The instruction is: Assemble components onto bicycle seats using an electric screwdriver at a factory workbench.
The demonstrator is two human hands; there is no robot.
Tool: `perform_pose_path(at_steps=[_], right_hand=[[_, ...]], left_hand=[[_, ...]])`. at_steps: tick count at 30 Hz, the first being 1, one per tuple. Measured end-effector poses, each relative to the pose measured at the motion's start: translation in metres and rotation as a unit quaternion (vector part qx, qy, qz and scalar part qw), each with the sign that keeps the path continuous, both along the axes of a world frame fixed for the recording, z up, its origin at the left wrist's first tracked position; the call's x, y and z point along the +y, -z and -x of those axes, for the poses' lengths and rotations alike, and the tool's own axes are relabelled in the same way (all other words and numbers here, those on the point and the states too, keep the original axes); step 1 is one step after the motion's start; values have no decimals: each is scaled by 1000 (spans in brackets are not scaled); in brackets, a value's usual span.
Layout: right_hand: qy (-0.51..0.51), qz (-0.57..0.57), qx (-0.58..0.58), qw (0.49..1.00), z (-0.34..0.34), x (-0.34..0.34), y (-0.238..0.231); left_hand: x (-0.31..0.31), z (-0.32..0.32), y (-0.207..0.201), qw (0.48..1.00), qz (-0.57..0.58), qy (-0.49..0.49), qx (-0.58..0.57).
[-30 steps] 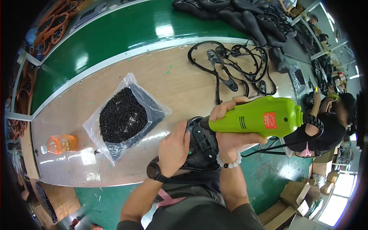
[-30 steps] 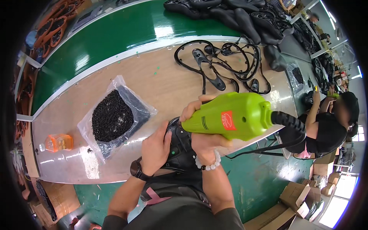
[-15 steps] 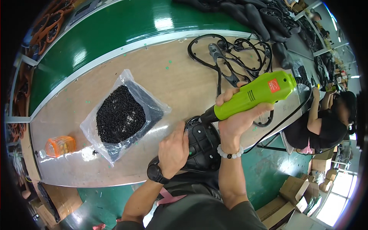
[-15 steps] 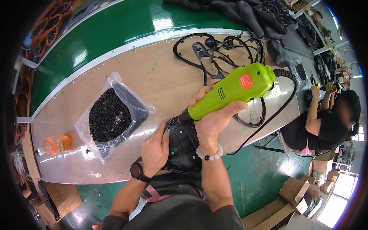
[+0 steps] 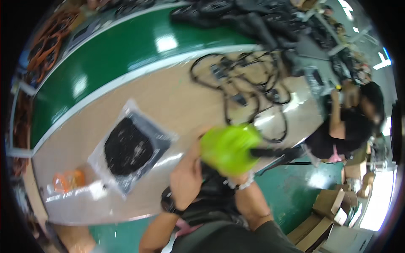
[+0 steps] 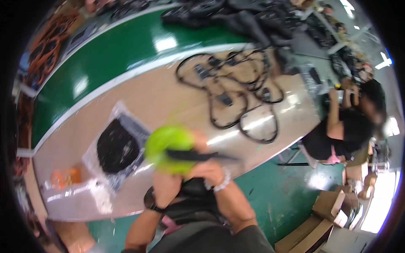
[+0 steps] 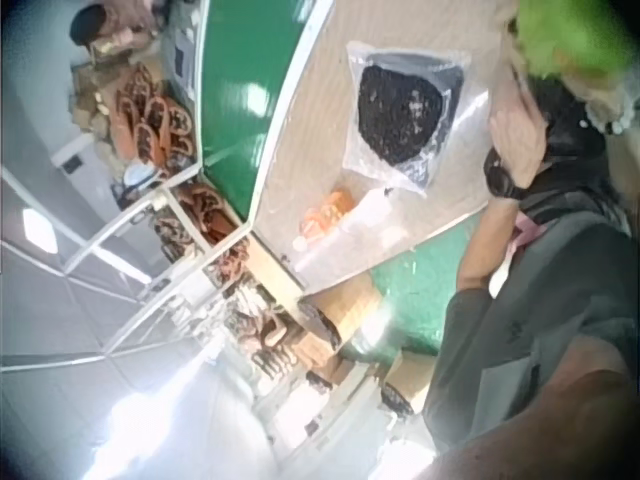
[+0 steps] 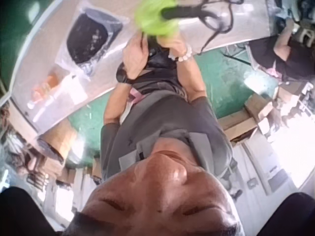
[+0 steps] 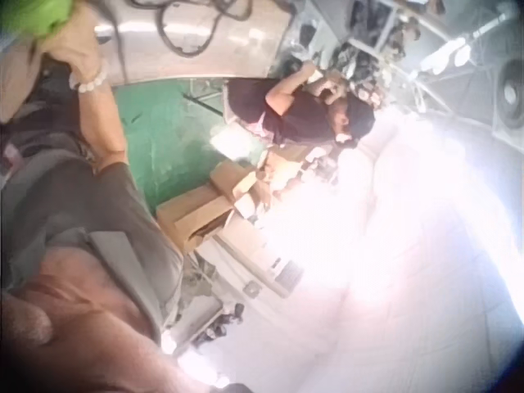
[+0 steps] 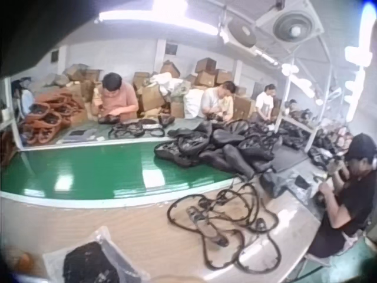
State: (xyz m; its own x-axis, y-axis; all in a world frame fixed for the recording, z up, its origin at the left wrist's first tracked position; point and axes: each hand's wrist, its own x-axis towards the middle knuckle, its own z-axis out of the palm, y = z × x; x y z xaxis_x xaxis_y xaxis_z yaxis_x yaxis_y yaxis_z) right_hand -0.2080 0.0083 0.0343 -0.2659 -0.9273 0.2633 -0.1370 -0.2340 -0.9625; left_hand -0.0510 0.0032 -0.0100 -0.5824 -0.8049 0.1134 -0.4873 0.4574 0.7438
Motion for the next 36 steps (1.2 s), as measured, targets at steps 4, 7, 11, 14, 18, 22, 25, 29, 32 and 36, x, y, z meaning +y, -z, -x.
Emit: perform_pose_path(at_steps=[4, 7, 11, 14, 18, 22, 25, 29, 32, 36], right_hand=[[-133, 82, -116, 981, -8, -3, -28], [21, -79, -13, 997, -14, 15, 5], [-4, 61, -223, 973, -13, 7, 19], [-18, 90, -152, 984, -12, 7, 12], [-23, 115, -176, 977, -13, 6, 13], [107, 139, -330, 928, -29, -3, 10], [44, 176, -292, 939, -13, -8, -4], [-27, 51, -193, 980, 1, -7, -7], [-64, 0, -50, 997, -7, -1, -5], [-51, 112, -304, 945, 1, -3, 22]], left_hand=[[-30, -58, -3, 995, -82, -25, -56], [-82, -114, 11, 949, 214, -158, -172], [-109, -151, 31, 904, 251, -196, -285], [-106, -151, 35, 926, 249, -172, -225], [-107, -157, 43, 911, 307, -198, -192], [-102, -152, 30, 925, 287, -190, -162], [-76, -117, -8, 978, 171, -117, 19], [-24, -48, -16, 965, 149, 198, 89], [-11, -37, -11, 966, 158, 202, 35], [-7, -40, 2, 972, 117, 195, 59]])
